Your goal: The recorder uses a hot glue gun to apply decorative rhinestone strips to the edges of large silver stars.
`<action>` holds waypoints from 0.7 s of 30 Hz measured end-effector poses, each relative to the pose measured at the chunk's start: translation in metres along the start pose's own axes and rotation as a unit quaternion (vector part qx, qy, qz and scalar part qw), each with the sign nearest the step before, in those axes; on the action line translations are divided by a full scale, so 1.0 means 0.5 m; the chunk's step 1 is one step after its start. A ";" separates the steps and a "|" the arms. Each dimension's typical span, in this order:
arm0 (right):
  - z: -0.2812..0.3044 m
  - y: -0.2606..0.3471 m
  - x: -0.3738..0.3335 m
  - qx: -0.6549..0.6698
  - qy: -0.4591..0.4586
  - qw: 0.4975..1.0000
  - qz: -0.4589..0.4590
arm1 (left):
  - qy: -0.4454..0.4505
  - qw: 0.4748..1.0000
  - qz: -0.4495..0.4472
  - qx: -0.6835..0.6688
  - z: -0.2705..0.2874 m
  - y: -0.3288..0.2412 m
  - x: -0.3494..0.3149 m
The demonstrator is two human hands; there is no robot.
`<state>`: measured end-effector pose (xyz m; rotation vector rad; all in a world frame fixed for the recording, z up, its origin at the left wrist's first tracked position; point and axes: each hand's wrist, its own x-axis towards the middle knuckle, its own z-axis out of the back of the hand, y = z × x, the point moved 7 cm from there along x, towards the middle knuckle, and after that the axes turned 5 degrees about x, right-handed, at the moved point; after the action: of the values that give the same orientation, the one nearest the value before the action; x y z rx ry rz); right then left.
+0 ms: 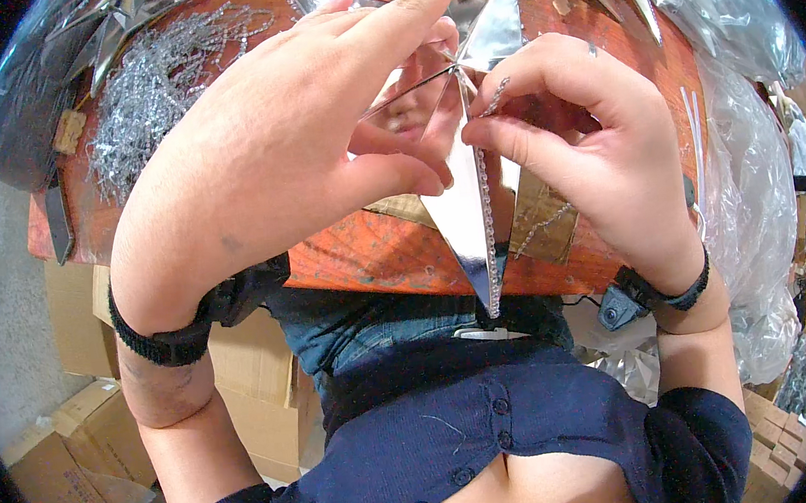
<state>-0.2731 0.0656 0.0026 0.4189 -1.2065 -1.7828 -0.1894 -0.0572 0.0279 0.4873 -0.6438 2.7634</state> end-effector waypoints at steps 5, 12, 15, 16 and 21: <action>0.000 0.007 0.001 -0.032 0.010 0.999 0.029 | 0.017 1.000 -0.005 0.004 0.002 0.007 0.000; -0.003 0.006 0.003 0.001 -0.011 0.999 0.031 | -0.007 1.000 -0.010 0.012 0.002 -0.003 -0.002; -0.001 0.003 0.008 0.070 0.001 0.998 -0.004 | 0.009 1.000 0.016 0.016 -0.002 -0.003 0.001; 0.003 0.006 0.010 0.052 0.006 0.999 -0.005 | 0.008 1.000 0.015 0.015 -0.005 -0.002 0.002; 0.005 0.000 0.019 0.033 0.013 0.999 -0.010 | -0.062 0.996 -0.009 0.059 -0.015 0.002 0.003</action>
<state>-0.2797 0.0593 0.0056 0.4928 -1.2506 -1.7529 -0.1933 -0.0545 0.0218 0.6906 -0.5014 2.7825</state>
